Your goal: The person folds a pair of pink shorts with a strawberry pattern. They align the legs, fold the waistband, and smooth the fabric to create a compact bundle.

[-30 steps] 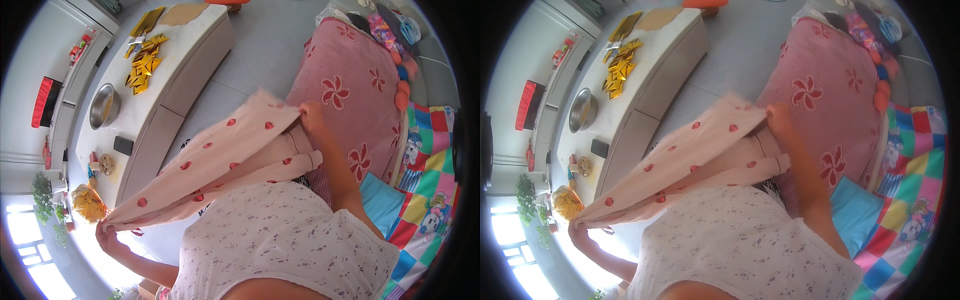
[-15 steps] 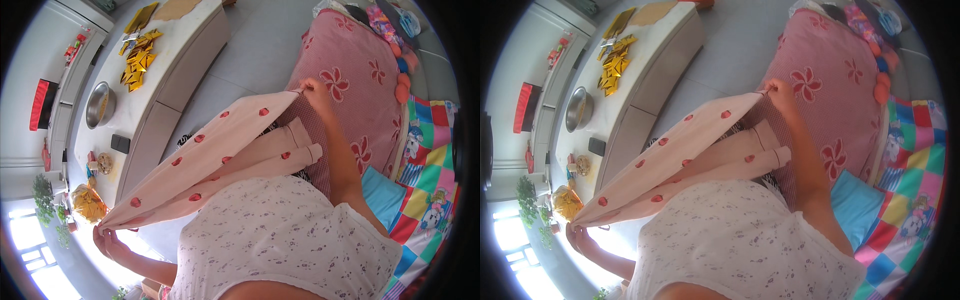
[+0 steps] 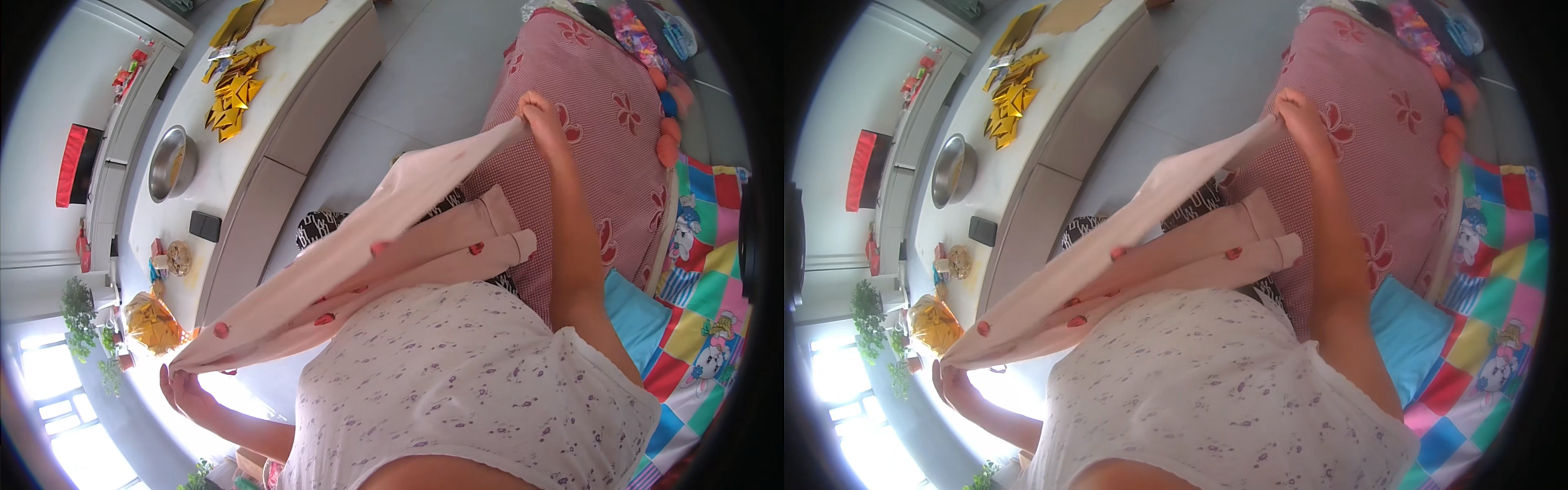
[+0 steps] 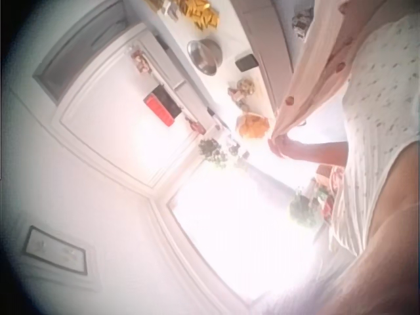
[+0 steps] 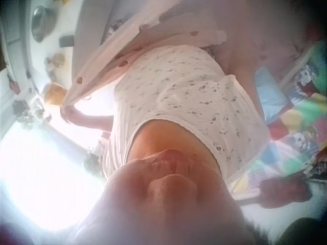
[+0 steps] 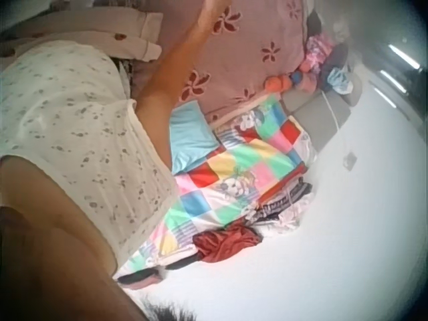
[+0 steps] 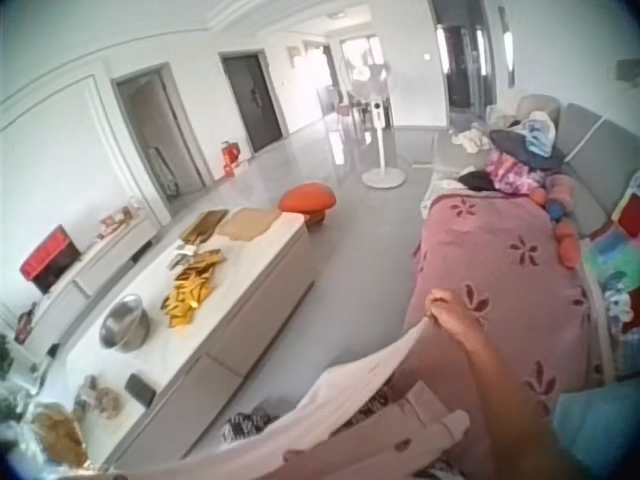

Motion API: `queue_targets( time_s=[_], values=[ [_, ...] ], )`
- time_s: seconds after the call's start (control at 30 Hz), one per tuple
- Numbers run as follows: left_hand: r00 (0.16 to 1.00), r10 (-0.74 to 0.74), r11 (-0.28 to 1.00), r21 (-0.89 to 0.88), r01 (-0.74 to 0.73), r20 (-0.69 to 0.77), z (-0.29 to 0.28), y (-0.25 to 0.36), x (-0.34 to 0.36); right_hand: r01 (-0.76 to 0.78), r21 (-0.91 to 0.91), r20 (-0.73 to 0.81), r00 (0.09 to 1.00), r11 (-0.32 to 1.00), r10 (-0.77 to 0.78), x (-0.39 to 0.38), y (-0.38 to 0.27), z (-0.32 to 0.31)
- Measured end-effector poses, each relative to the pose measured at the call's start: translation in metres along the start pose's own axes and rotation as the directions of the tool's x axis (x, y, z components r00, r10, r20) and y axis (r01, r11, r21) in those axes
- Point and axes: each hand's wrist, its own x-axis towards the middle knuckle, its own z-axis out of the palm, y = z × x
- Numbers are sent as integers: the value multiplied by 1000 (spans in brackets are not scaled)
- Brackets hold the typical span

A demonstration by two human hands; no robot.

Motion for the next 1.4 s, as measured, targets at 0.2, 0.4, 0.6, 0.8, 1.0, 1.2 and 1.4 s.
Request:
queue_targets(
  time_s=[0.2, 0.4, 0.6, 0.8, 1.0, 1.2, 1.4],
  values=[
    [993, -101, 995, 6, 101, 54, 6, -34, 11, -51, -543, -144, 989, 838, -33, 46, 59, 39],
    [988, -156, 986, -54, 156, 15, 11, -30, 3, -80, -645, -37, 997, 760, 73, 42, 94, 71],
    [994, -104, 994, 48, 103, 28, 8, -31, -2, -96, -539, -61, 995, 837, 75, 33, 107, 61],
    [986, -153, 988, 28, 151, 63, 13, -40, -4, -159, -177, -122, 983, 971, 139, 16, 108, 40],
    [984, -163, 985, 62, 159, 74, 15, -42, -1, -261, -162, -30, 965, 952, 260, -28, 90, 24],
    [985, -137, 990, 39, 134, 100, 7, -42, -2, -11, -607, 137, 984, 795, 118, -81, 63, 12],
    [986, -115, 993, 33, 111, 122, 4, -49, 5, 135, -755, 321, 929, 642, 183, -120, 69, -8]
  ],
)
